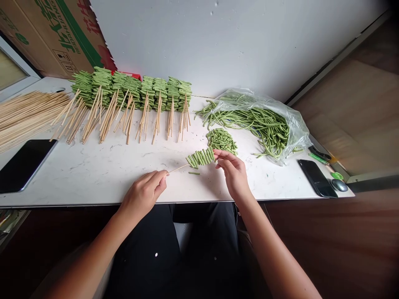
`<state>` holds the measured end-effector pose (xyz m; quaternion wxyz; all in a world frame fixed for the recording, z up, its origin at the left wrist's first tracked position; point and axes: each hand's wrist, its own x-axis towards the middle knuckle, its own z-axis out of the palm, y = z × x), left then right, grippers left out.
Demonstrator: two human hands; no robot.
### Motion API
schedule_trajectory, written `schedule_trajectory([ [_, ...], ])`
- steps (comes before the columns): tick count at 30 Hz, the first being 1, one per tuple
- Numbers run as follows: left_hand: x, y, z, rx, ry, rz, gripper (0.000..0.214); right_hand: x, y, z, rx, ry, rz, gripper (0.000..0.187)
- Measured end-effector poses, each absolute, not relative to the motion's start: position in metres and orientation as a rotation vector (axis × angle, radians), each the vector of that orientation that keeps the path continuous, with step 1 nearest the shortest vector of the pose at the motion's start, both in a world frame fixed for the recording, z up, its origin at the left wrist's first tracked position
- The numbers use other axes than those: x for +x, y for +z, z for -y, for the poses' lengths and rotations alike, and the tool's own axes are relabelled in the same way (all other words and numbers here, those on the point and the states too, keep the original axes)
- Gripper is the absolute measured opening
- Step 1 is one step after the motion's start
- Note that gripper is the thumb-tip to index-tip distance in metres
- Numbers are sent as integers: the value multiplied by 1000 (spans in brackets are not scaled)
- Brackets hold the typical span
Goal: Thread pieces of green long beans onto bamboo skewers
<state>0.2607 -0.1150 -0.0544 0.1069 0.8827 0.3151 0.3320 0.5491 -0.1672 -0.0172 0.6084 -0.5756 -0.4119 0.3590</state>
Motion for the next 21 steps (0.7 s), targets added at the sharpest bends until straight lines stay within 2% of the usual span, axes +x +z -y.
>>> schedule_trajectory([
  [6, 262, -51, 116, 2504, 1080, -1056, 20, 544, -17, 170, -1628, 450, 1409, 21],
  [10, 263, -51, 116, 2497, 1099, -1084, 20, 529, -24, 173, -1657, 182, 1752, 26],
  [13, 263, -52, 115, 2502, 1101, -1073, 20, 519, -32, 173, -1646, 115, 1835, 27],
  [16, 263, -52, 115, 2513, 1105, -1066, 20, 515, -36, 173, -1639, 85, 1833, 20],
  [21, 264, -52, 115, 2544, 1118, -1038, 19, 517, -33, 173, -1616, 191, 1801, 13],
])
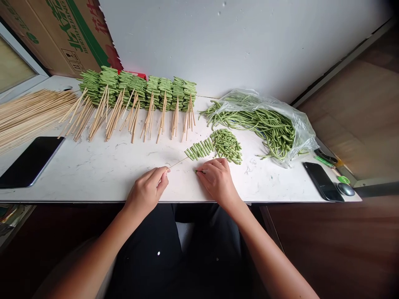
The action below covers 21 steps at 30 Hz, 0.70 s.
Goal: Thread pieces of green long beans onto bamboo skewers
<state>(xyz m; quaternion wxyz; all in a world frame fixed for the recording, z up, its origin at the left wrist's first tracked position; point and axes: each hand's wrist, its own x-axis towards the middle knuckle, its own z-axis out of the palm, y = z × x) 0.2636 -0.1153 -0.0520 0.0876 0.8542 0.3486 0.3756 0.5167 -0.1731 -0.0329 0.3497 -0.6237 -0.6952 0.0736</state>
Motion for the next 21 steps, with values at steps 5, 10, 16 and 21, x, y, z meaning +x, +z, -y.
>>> schedule_trajectory([
  [5, 263, -52, 116, 2555, 1120, -1036, 18, 517, -28, 173, -1594, 245, 1772, 15],
  [10, 263, -53, 116, 2555, 1117, -1036, 17, 533, -23, 170, -1567, 315, 1560, 14],
  [16, 264, -53, 115, 2559, 1122, -1042, 16, 563, -17, 166, -1568, 569, 1191, 29],
  [21, 264, -51, 116, 2573, 1129, -1023, 16, 560, -17, 168, -1689, 410, 1378, 25],
])
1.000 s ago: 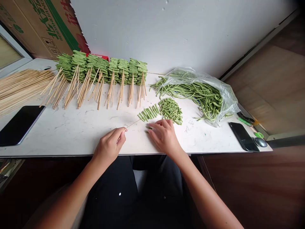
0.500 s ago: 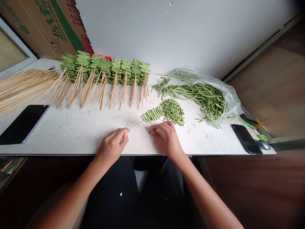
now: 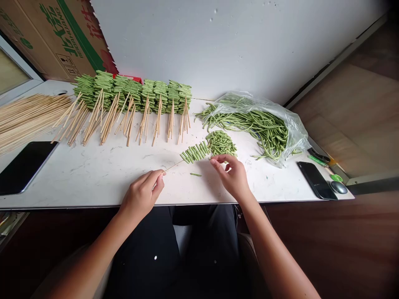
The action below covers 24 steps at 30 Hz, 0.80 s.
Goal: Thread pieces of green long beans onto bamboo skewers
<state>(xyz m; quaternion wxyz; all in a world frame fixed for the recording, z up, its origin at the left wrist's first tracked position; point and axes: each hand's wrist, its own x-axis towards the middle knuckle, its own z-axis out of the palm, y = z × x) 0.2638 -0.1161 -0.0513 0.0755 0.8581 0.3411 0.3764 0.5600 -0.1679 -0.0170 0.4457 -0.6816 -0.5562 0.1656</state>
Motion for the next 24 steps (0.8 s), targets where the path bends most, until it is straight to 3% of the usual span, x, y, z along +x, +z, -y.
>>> schedule_trajectory([
  [5, 263, -51, 116, 2578, 1131, -1026, 16, 549, -21, 170, -1696, 127, 1740, 13],
  [14, 263, -54, 115, 2562, 1118, -1037, 16, 538, -20, 171, -1535, 178, 1925, 9],
  [18, 263, -54, 115, 2560, 1113, -1039, 16, 552, -13, 171, -1582, 263, 1707, 10],
  [24, 264, -52, 116, 2577, 1099, -1041, 15, 573, -13, 167, -1480, 668, 1117, 31],
])
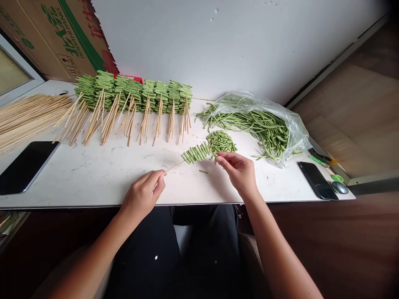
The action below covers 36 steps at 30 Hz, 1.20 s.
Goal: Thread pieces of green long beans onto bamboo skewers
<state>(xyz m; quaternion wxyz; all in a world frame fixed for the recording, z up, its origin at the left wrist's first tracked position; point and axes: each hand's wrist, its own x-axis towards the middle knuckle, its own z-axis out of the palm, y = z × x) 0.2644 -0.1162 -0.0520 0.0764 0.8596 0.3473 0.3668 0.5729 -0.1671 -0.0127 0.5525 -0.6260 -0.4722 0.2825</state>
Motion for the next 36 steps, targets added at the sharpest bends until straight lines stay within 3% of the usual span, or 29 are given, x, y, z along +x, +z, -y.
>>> schedule_trajectory([
  [8, 263, -55, 116, 2569, 996, -979, 15, 566, -11, 166, -1254, 939, 951, 26],
  [36, 262, -54, 116, 2567, 959, -966, 16, 558, -10, 166, -1231, 942, 911, 26],
])
